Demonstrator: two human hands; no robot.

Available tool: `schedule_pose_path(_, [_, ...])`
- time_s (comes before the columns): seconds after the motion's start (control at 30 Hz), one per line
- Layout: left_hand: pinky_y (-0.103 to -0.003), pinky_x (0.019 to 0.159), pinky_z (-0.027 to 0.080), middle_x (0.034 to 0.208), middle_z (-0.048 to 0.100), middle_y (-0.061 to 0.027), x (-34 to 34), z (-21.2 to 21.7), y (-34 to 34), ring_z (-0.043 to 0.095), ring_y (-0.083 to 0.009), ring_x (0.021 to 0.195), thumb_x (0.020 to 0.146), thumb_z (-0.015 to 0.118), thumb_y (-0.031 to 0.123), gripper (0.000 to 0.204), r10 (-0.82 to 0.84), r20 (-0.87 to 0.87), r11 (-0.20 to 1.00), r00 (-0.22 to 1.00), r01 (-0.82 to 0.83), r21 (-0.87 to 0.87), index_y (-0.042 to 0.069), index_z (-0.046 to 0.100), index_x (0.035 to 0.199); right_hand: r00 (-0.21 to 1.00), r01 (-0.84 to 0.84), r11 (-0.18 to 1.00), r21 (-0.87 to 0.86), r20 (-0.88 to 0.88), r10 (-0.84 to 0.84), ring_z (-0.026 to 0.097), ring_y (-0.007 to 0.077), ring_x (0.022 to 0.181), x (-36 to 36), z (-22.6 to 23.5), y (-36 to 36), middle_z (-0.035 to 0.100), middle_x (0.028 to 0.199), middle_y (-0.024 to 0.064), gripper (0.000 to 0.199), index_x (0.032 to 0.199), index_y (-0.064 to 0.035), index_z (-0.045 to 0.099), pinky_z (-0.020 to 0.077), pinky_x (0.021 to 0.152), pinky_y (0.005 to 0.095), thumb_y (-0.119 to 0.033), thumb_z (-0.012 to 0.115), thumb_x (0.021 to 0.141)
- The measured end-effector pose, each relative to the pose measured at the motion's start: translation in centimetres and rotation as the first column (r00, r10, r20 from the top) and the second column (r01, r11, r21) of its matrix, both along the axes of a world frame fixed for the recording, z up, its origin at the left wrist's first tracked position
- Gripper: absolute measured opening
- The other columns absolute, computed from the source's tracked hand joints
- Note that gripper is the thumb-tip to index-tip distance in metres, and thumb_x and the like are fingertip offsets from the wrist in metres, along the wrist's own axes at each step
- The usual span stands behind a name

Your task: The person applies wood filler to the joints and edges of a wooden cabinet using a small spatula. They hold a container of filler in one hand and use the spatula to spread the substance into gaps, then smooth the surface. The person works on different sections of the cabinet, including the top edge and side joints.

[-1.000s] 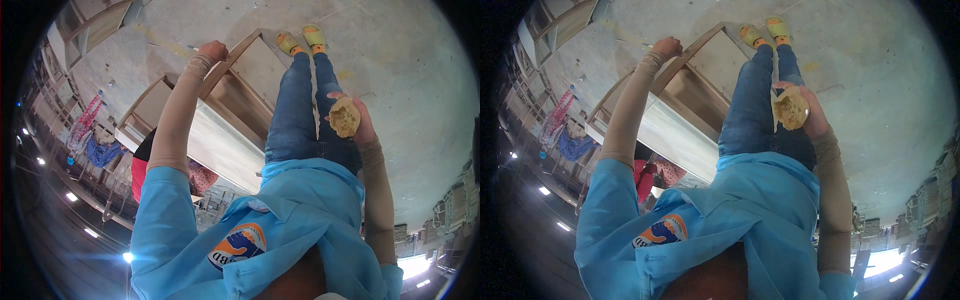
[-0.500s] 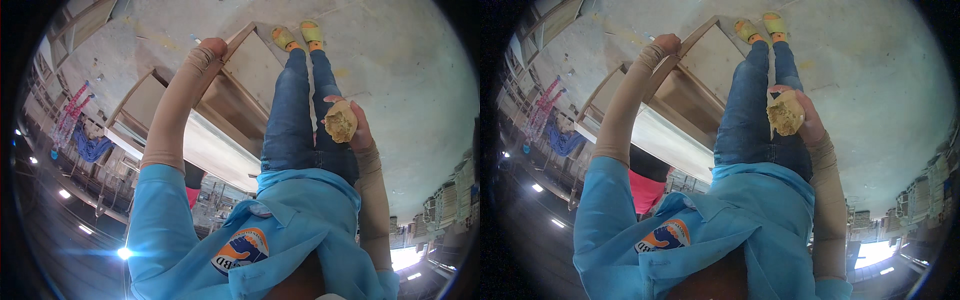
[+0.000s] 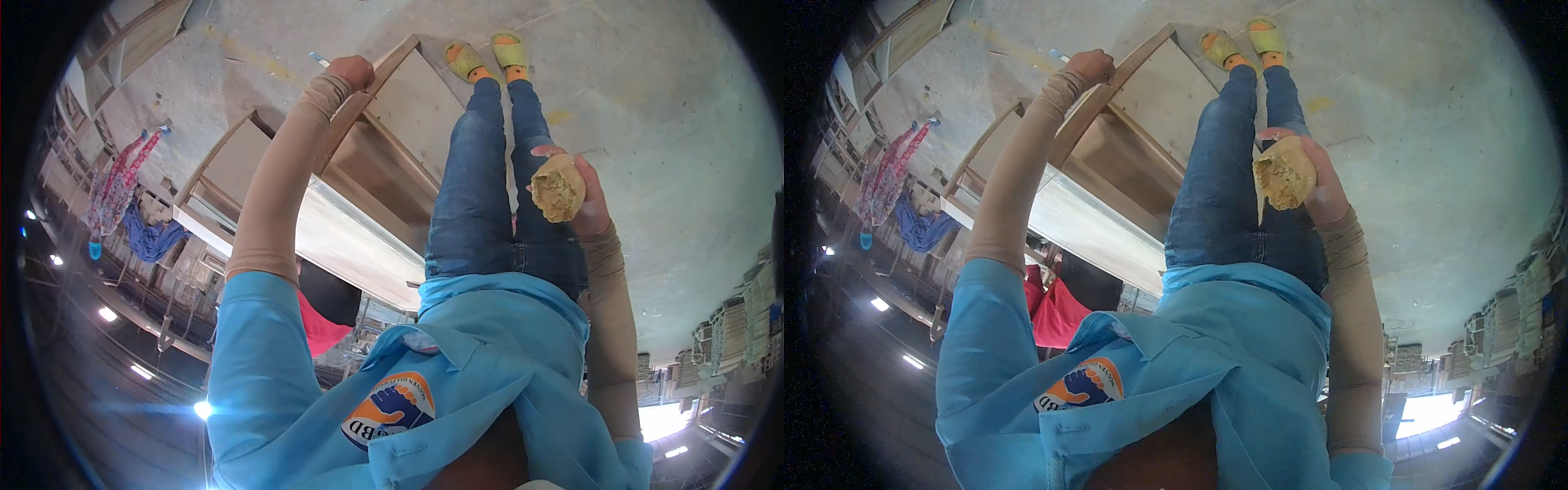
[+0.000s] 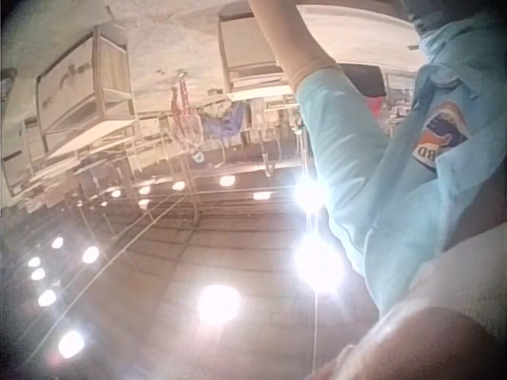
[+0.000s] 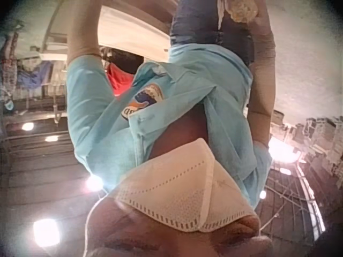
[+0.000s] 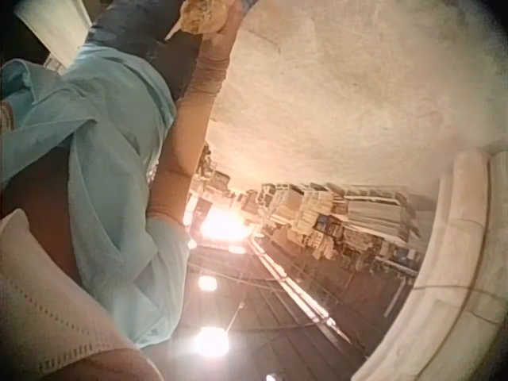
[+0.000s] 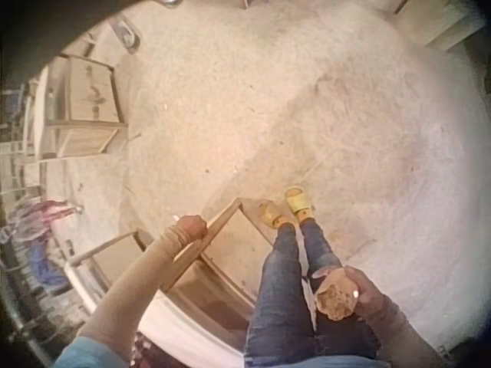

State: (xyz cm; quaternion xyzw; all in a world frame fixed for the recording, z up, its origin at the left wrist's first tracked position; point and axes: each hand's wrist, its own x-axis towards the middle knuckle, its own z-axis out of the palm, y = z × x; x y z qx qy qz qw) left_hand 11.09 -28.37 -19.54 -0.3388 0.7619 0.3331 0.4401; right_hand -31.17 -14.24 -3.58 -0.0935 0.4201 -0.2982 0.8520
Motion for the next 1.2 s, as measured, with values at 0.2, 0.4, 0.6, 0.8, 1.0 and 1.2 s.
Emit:
schedule_pose_path(0.2, [-0.042, 0.073, 0.053, 0.087, 0.068, -0.0113, 1.3, 0.0, 0.7, 0.065, -0.0311, 0.086, 0.077, 0.061, 0.022, 0.014, -0.066, 0.073, 0.991, 0.995, 0.057, 0.119, 0.012, 0.07, 0.081, 1.0, -0.02, 0.998, 0.056, 0.015, 0.019, 0.059, 0.0202, 0.098, 0.0, 0.1, -0.4, 0.044, 0.131, 0.0165, 0.052, 0.125, 0.0055, 0.043, 0.0509, 0.089, 0.0394, -0.036, 0.023, 0.101])
schedule_pose_path(0.4, [-0.039, 0.07, 0.054, 0.088, 0.07, -0.0075, 1.1, 1.0, 0.9, 0.067, -0.0287, 0.082, 0.069, 0.07, 0.015, 0.013, 0.073, 0.02, 0.994, 0.997, -0.075, 0.075, 0.019, 0.073, 0.081, 0.999, -0.005, 0.988, 0.157, 0.048, -0.003, 0.059, 0.0204, 0.098, 0.6, 0.8, -1.0, 0.047, 0.13, 0.0152, 0.052, 0.126, 0.0052, 0.043, 0.0508, 0.089, 0.0396, -0.035, 0.022, 0.1])
schedule_pose_path(0.6, [-0.037, 0.071, 0.054, 0.087, 0.069, -0.008, 0.0, 2.8, 1.6, 0.067, -0.0277, 0.084, 0.069, 0.071, 0.013, 0.014, 0.055, 0.093, 0.993, 0.994, -0.064, 0.102, 0.019, 0.074, 0.081, 0.999, -0.01, 0.989, 0.148, 0.041, 0.004, 0.06, 0.0183, 0.098, 1.4, 1.8, -1.7, 0.056, 0.119, 0.0125, 0.049, 0.121, 0.0035, 0.05, 0.0478, 0.088, 0.0308, -0.033, 0.026, 0.1])
schedule_pose_path(0.8, [-0.03, 0.067, 0.049, 0.093, 0.069, -0.0039, 1.5, 9.0, -0.3, 0.063, -0.0172, 0.078, 0.079, 0.067, 0.01, 0.011, 0.564, -0.245, 0.819, 0.789, -0.497, 0.285, 0.01, 0.072, 0.088, 0.994, -0.108, 0.985, 0.133, 0.047, 0.103, 0.06, 0.0172, 0.097, 2.1, 2.4, -2.4, 0.057, 0.117, 0.012, 0.05, 0.12, 0.0027, 0.051, 0.0479, 0.087, 0.0294, -0.036, 0.028, 0.099])
schedule_pose_path(1.0, [-0.023, 0.059, 0.044, 0.082, 0.065, 0.0029, 2.2, 21.3, 2.3, 0.053, -0.0069, 0.067, 0.086, 0.066, 0.014, 0.015, 0.86, -0.502, 0.242, 0.092, -0.939, 0.244, 0.006, 0.07, 0.098, 0.976, -0.211, 0.971, 0.108, 0.072, 0.204, 0.06, 0.0161, 0.096, 3.2, 3.1, -3.5, 0.058, 0.114, 0.0113, 0.05, 0.12, 0.003, 0.051, 0.0482, 0.085, 0.0293, -0.036, 0.029, 0.1])
schedule_pose_path(1.2, [-0.019, 0.054, 0.042, 0.085, 0.067, -0.0032, 4.5, 26.7, 12.2, 0.056, -0.0063, 0.069, 0.091, 0.062, 0.014, 0.019, 0.591, -0.722, -0.486, -0.361, -0.873, 0.04, 0.001, 0.065, 0.104, 0.922, -0.38, 0.921, 0.088, 0.118, 0.37, 0.059, 0.0165, 0.098, 4.3, 3.5, -5.0, 0.057, 0.115, 0.011, 0.049, 0.119, 0.0026, 0.052, 0.0482, 0.085, 0.0292, -0.036, 0.03, 0.099])
